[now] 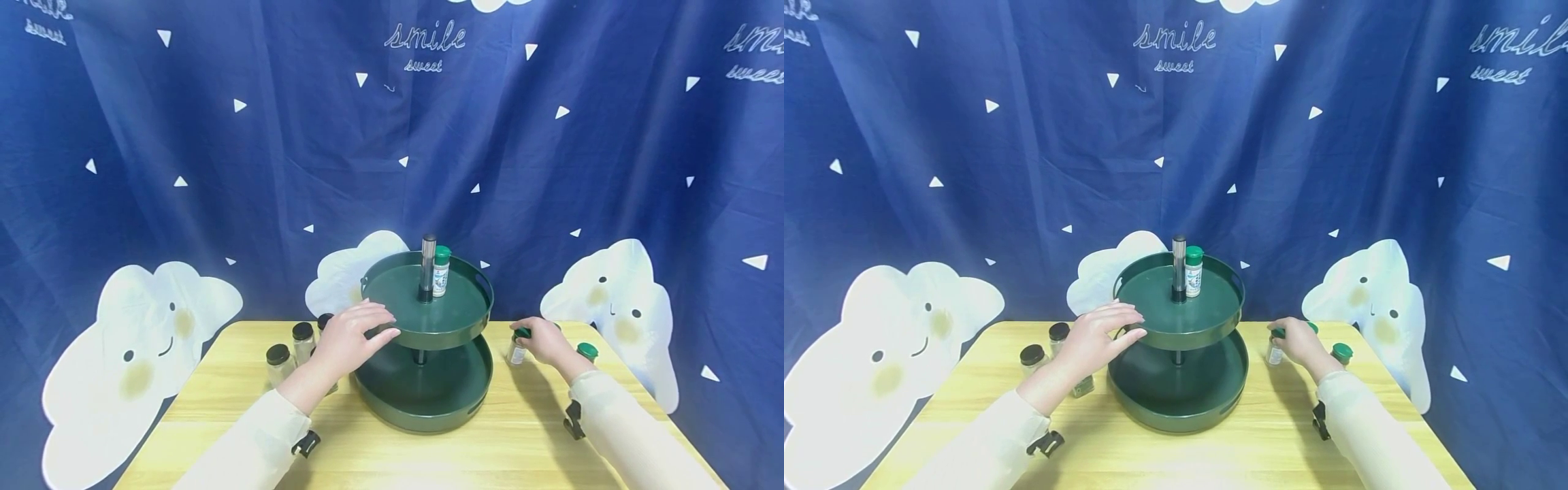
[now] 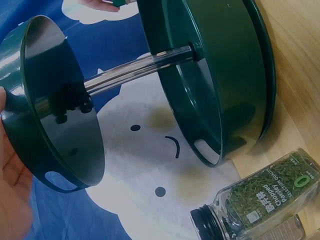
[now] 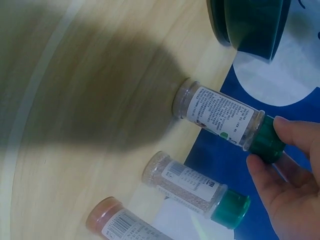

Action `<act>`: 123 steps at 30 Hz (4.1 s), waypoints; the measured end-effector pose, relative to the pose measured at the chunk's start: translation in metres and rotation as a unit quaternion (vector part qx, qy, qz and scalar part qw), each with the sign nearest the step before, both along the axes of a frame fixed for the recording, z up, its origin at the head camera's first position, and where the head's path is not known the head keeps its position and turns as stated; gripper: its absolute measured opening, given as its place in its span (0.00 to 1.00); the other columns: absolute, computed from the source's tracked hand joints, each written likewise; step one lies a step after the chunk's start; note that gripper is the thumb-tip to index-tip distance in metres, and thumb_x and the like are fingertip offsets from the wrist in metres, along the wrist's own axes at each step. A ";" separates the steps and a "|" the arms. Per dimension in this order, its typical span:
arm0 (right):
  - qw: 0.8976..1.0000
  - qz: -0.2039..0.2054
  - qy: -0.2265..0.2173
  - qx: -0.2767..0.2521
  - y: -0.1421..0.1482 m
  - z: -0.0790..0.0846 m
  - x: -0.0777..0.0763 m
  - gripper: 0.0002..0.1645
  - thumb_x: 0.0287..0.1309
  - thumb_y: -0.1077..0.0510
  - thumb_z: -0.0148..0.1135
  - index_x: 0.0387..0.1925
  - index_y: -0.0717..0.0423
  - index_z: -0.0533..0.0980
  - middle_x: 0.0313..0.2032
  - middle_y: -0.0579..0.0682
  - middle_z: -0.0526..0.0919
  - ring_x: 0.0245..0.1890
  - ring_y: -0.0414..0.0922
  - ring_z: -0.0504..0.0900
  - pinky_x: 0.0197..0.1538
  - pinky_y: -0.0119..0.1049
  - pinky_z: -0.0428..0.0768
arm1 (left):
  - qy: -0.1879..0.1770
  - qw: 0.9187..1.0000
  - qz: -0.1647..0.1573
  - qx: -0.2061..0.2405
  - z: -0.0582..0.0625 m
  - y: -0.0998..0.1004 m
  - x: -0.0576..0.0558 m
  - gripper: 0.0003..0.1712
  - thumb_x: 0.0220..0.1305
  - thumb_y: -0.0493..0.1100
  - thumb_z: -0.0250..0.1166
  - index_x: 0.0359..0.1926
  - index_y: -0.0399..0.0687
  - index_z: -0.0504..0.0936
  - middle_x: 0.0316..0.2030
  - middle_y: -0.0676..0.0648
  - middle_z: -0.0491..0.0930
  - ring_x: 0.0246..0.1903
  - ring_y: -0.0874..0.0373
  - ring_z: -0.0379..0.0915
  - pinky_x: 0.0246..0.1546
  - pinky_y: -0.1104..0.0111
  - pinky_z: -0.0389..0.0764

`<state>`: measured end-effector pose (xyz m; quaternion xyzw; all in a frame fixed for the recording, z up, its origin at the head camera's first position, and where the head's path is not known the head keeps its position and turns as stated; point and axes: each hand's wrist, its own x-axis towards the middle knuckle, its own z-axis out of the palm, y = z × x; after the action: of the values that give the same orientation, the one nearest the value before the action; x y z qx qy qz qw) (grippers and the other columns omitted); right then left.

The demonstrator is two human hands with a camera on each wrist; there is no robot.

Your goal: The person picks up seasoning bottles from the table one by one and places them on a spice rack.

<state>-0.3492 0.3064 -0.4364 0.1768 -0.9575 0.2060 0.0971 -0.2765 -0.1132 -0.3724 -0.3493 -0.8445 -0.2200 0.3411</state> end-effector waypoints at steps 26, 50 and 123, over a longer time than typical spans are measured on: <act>1.000 0.018 -0.023 0.002 -0.005 0.013 0.011 0.16 0.57 0.69 0.67 0.48 0.67 0.82 0.47 0.66 0.84 0.42 0.57 0.84 0.42 0.49 0.83 | 0.003 1.000 -0.007 0.003 -0.002 0.000 -0.002 0.15 0.60 0.51 0.73 0.44 0.49 0.90 0.45 0.50 0.88 0.52 0.55 0.82 0.65 0.60 0.74; 0.999 0.040 0.033 0.001 -0.009 0.044 0.020 0.14 0.54 0.70 0.68 0.45 0.65 0.84 0.41 0.62 0.87 0.37 0.52 0.84 0.41 0.51 0.83 | 0.012 1.000 -0.006 0.003 -0.002 0.000 -0.002 0.15 0.59 0.51 0.74 0.44 0.50 0.90 0.44 0.52 0.88 0.52 0.56 0.82 0.65 0.61 0.74; 0.995 0.053 0.084 0.021 -0.038 0.161 0.042 0.17 0.58 0.70 0.66 0.49 0.64 0.83 0.43 0.61 0.86 0.30 0.46 0.78 0.36 0.44 0.80 | -0.003 1.000 0.000 0.005 -0.001 -0.001 -0.001 0.15 0.61 0.52 0.73 0.45 0.50 0.90 0.46 0.50 0.88 0.52 0.55 0.82 0.64 0.57 0.75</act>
<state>-0.3070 0.2688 -0.2753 0.2462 -0.9393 0.1747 0.1627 -0.2779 -0.1140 -0.3737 -0.3468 -0.8444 -0.2251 0.3406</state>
